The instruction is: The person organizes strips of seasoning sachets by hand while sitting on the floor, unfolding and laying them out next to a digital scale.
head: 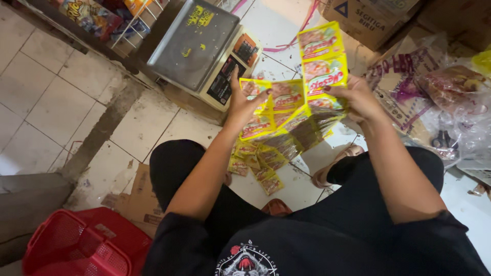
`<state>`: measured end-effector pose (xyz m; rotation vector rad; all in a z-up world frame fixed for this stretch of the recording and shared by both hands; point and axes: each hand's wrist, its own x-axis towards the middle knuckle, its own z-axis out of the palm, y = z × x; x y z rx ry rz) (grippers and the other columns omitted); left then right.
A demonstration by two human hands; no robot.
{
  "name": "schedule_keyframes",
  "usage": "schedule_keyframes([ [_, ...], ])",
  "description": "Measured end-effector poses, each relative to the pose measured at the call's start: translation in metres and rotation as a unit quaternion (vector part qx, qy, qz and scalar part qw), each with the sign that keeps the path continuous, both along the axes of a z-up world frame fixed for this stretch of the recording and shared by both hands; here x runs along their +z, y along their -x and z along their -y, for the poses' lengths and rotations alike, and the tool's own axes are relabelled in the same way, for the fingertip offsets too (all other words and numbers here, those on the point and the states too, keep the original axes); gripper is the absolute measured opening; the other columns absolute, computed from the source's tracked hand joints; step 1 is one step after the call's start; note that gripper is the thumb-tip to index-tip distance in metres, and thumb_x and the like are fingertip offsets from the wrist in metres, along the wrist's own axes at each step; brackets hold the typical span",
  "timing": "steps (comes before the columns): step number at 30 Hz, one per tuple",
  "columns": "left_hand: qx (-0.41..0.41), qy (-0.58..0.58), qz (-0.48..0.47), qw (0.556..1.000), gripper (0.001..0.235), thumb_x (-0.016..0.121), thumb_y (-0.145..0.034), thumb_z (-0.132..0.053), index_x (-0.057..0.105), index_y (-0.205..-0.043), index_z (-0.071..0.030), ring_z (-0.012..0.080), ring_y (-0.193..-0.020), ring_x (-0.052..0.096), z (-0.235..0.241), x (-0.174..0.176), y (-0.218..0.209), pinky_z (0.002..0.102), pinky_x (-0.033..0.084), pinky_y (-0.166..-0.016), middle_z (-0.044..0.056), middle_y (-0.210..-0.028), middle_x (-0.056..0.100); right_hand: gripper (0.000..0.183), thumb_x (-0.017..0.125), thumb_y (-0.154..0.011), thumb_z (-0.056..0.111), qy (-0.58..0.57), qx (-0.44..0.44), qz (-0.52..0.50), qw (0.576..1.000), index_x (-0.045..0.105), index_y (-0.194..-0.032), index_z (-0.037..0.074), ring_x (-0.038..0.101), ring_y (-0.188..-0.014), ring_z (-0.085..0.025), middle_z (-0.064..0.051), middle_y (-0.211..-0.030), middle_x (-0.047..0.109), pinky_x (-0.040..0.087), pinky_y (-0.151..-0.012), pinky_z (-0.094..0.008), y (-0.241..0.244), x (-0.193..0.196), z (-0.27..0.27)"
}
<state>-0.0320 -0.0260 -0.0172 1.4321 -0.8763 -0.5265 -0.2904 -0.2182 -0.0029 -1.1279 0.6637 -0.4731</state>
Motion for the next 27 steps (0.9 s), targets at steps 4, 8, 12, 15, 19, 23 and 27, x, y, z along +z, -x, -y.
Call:
schedule_keyframes([
  [4,-0.108,-0.232,0.348,0.902,0.104,0.086,-0.070,-0.066,0.045,-0.144,-0.006,0.0394,-0.131,0.056,-0.006,-0.002,0.016,0.047,0.046,-0.102,0.028,-0.144,0.054,0.028,0.071,-0.089,-0.004,0.004,0.029,0.001,1.000,0.069,-0.117,-0.004,0.073,-0.094,-0.016,-0.012,-0.112,0.076,0.059,-0.087,-0.031,-0.009,-0.011,-0.008],
  [8,-0.276,-0.277,0.198,0.899,0.056,0.076,-0.081,-0.048,0.068,-0.126,-0.014,0.0332,-0.103,0.069,-0.006,-0.031,0.043,0.043,0.053,-0.088,0.016,-0.112,0.072,0.029,0.071,-0.089,-0.001,0.021,0.057,-0.038,0.997,0.070,-0.118,-0.003,0.072,-0.095,-0.015,-0.011,-0.111,0.076,0.057,-0.089,-0.031,-0.017,-0.024,-0.012],
  [12,-0.240,-0.214,0.212,0.923,0.035,0.074,-0.084,-0.032,0.073,-0.108,-0.006,0.0334,-0.087,0.071,0.005,-0.057,0.033,0.045,0.053,-0.077,0.019,-0.093,0.072,0.036,0.073,-0.085,0.002,0.043,0.103,-0.059,0.992,0.068,-0.120,0.002,0.069,-0.098,-0.012,-0.006,-0.113,0.076,0.053,-0.090,-0.029,-0.016,-0.015,-0.008],
  [15,-0.259,-0.189,0.169,0.932,0.032,0.074,-0.082,-0.027,0.072,-0.103,-0.002,0.0289,-0.078,0.071,0.006,-0.060,0.018,0.042,0.054,-0.073,0.019,-0.086,0.071,0.036,0.073,-0.083,0.003,0.094,0.165,-0.065,0.980,0.069,-0.119,0.004,0.069,-0.099,-0.011,-0.004,-0.112,0.075,0.054,-0.091,-0.028,-0.006,-0.015,0.001],
  [19,-0.291,-0.213,0.102,0.927,0.027,0.074,-0.080,-0.022,0.072,-0.098,-0.002,0.0240,-0.071,0.070,0.002,-0.046,0.009,0.039,0.053,-0.070,0.016,-0.080,0.073,0.021,0.071,-0.097,0.010,0.110,0.120,-0.090,0.983,0.074,-0.114,-0.001,0.068,-0.094,-0.011,-0.007,-0.107,0.076,0.055,-0.087,-0.029,-0.007,-0.033,-0.010],
  [23,-0.291,-0.222,0.098,0.925,0.026,0.075,-0.081,-0.022,0.073,-0.098,-0.003,0.0202,-0.068,0.069,0.001,-0.043,0.007,0.037,0.052,-0.069,0.014,-0.077,0.073,0.023,0.072,-0.097,0.014,0.087,0.085,-0.064,0.990,0.075,-0.114,-0.001,0.071,-0.086,-0.013,-0.008,-0.102,0.077,0.057,-0.081,-0.030,-0.013,-0.032,-0.015],
  [27,-0.303,-0.206,0.065,0.928,0.024,0.072,-0.082,-0.019,0.074,-0.098,-0.001,0.0166,-0.068,0.067,0.006,-0.049,0.003,0.036,0.053,-0.069,0.012,-0.077,0.074,0.021,0.071,-0.097,0.014,0.069,0.075,-0.036,0.994,0.074,-0.112,-0.001,0.072,-0.086,-0.013,-0.008,-0.102,0.077,0.058,-0.082,-0.030,-0.018,-0.023,-0.018],
])
